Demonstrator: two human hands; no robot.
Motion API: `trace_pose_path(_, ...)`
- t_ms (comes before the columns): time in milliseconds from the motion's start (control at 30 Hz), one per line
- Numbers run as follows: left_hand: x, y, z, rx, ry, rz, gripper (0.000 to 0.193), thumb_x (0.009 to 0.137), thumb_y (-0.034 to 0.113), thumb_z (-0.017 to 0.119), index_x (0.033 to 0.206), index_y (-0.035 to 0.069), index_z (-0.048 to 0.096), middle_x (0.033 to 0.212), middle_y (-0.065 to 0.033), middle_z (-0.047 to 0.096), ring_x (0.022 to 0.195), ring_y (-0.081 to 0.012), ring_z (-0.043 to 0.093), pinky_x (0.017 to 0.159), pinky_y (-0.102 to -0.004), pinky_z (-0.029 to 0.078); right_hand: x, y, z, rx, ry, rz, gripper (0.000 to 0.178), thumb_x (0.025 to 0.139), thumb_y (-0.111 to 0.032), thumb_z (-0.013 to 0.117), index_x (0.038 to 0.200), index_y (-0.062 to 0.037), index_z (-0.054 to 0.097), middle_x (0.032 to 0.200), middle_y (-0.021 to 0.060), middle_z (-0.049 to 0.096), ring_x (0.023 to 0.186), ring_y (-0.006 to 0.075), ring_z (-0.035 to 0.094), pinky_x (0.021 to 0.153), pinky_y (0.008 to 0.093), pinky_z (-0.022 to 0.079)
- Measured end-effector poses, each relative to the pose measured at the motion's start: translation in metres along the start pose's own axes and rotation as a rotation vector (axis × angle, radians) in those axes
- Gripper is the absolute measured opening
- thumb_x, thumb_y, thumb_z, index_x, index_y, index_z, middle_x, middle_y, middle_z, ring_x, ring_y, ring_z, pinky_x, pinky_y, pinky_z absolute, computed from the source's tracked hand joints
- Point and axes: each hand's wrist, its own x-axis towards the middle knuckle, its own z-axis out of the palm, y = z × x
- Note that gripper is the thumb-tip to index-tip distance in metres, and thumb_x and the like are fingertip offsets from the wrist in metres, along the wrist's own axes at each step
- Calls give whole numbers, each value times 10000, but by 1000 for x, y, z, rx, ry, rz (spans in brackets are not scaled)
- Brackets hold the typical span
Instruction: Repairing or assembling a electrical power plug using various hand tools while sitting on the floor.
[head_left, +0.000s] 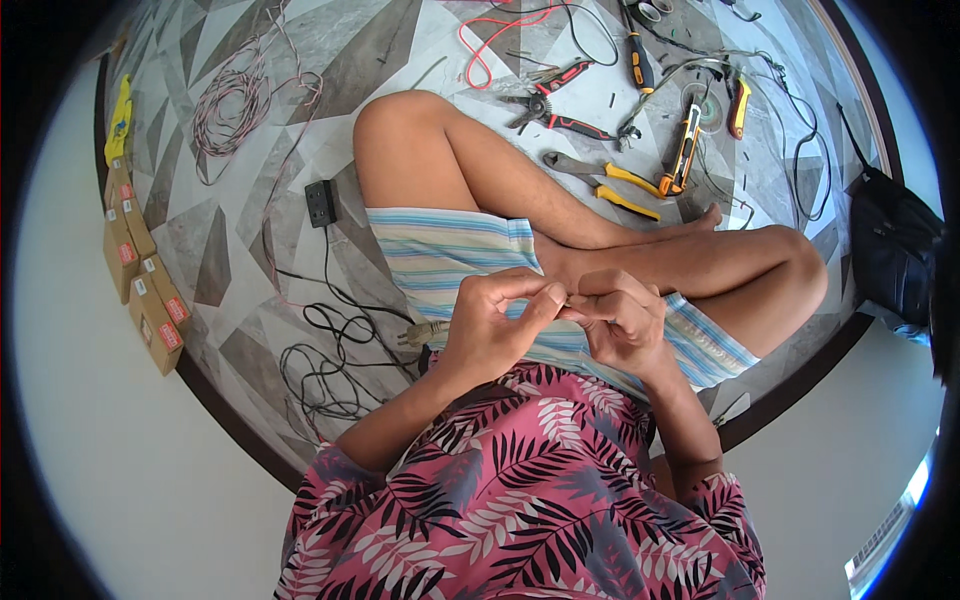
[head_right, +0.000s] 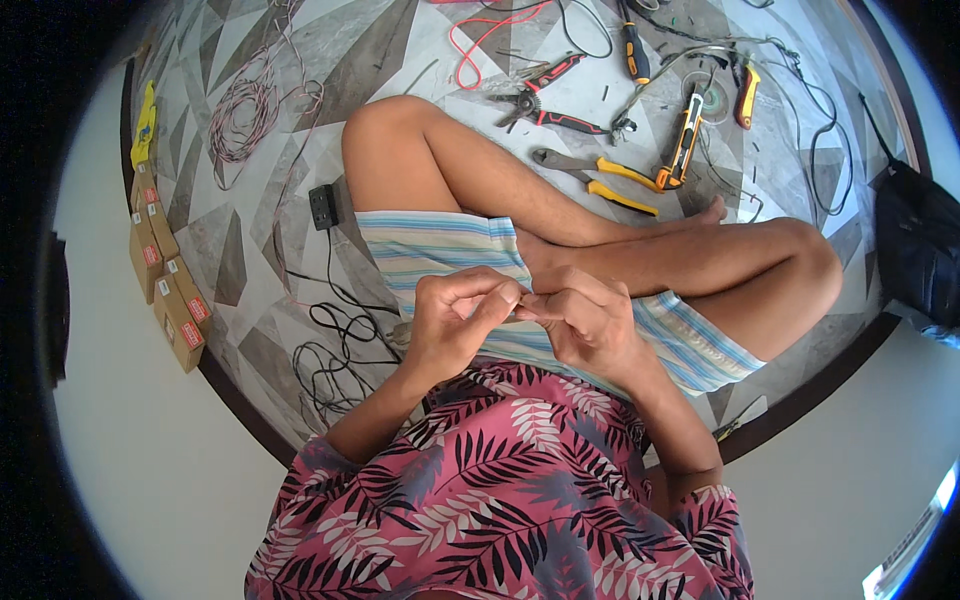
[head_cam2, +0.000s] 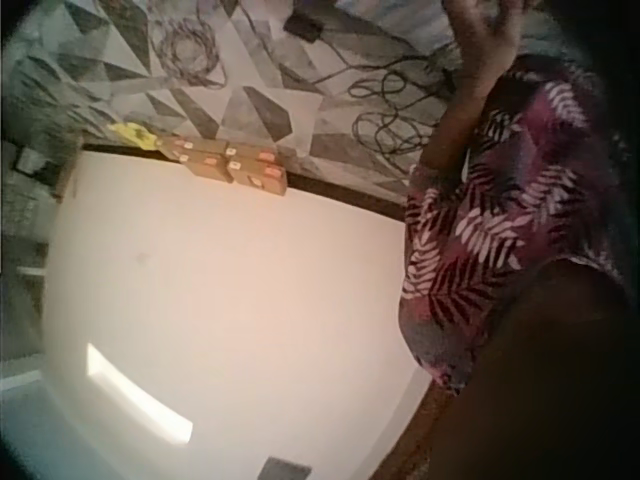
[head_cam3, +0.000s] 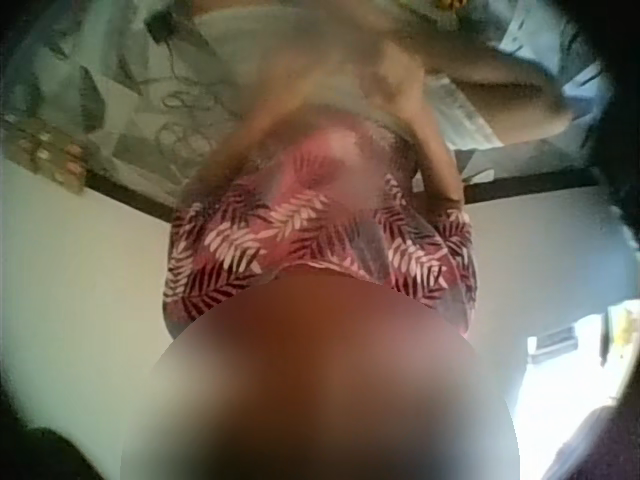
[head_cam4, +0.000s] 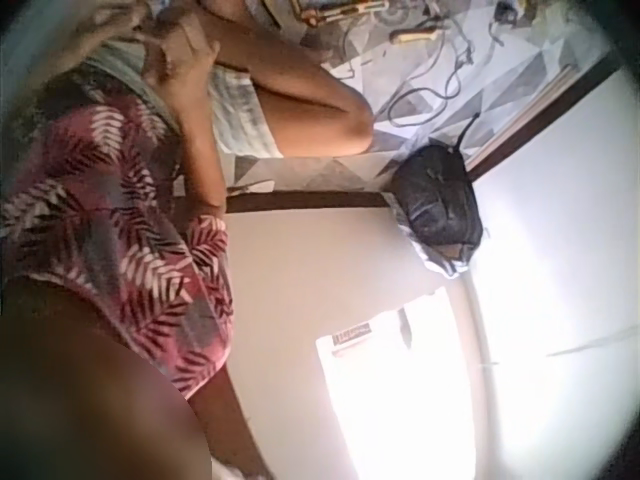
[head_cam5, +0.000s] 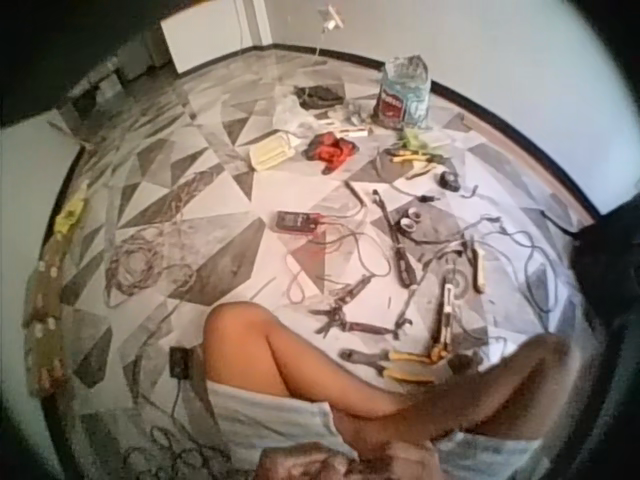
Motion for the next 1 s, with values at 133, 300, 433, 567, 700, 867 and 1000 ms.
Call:
trace_pose_path(133, 2, 1, -1, 109, -56, 31, 156, 920, 14, 579, 875, -109, 665, 830, -95, 667, 761, -107, 594, 662, -251, 484, -3, 2, 6, -14, 45, -27, 265, 662, 103, 712, 862, -44, 620, 773, 72, 625, 601, 208, 633, 473, 315, 491)
trace_pose_path(300, 4, -3, -2, 28, -38, -8, 168, 927, 35, 580, 885, -108, 660, 828, -101, 662, 760, -120, 598, 680, -251, 479, -4, 5, 9, -37, 58, -70, 248, 673, 86, 733, 858, -32, 617, 776, 86, 622, 627, 228, 638, 492, 310, 498)
trace_pose_path(433, 9, -4, -13, 62, -160, 184, 173, 925, 74, 620, 979, -86, 660, 843, -106, 660, 773, -162, 616, 714, -281, 489, 2, -4, 5, 43, 129, 22, 220, 710, 56, 751, 866, -27, 620, 787, 93, 629, 677, 219, 649, 535, 300, 510)
trace_pose_path(567, 13, 0, -9, 22, -119, 318, 210, 892, 96, 667, 1040, -53, 663, 853, -111, 665, 774, -189, 629, 715, -303, 493, 5, -10, -1, 168, 139, 110, 155, 759, 29, 751, 845, -14, 630, 803, 102, 637, 704, 192, 642, 588, 282, 513)
trace_pose_path(700, 12, 7, -9, 191, -141, 379, 225, 849, 80, 705, 1044, -26, 674, 857, -130, 671, 770, -178, 638, 704, -284, 495, 9, -15, -10, 126, 79, 109, 133, 765, 28, 749, 852, 9, 650, 794, 109, 631, 690, 179, 629, 604, 277, 510)
trace_pose_path(867, 12, -6, -6, 190, -67, 407, 187, 842, 88, 716, 993, -15, 678, 857, -120, 671, 720, -179, 651, 643, -269, 500, 21, -27, -16, -11, 48, 167, 216, 721, 48, 760, 920, -4, 694, 854, 84, 645, 741, 196, 664, 598, 288, 534)
trace_pose_path(1000, 8, -5, 5, -141, -121, 135, 175, 896, 115, 678, 966, -39, 632, 849, -78, 653, 731, -122, 615, 658, -257, 495, 28, -30, -25, -85, 1, 142, 235, 698, 75, 754, 909, -3, 687, 879, 77, 633, 714, 198, 663, 596, 291, 538)
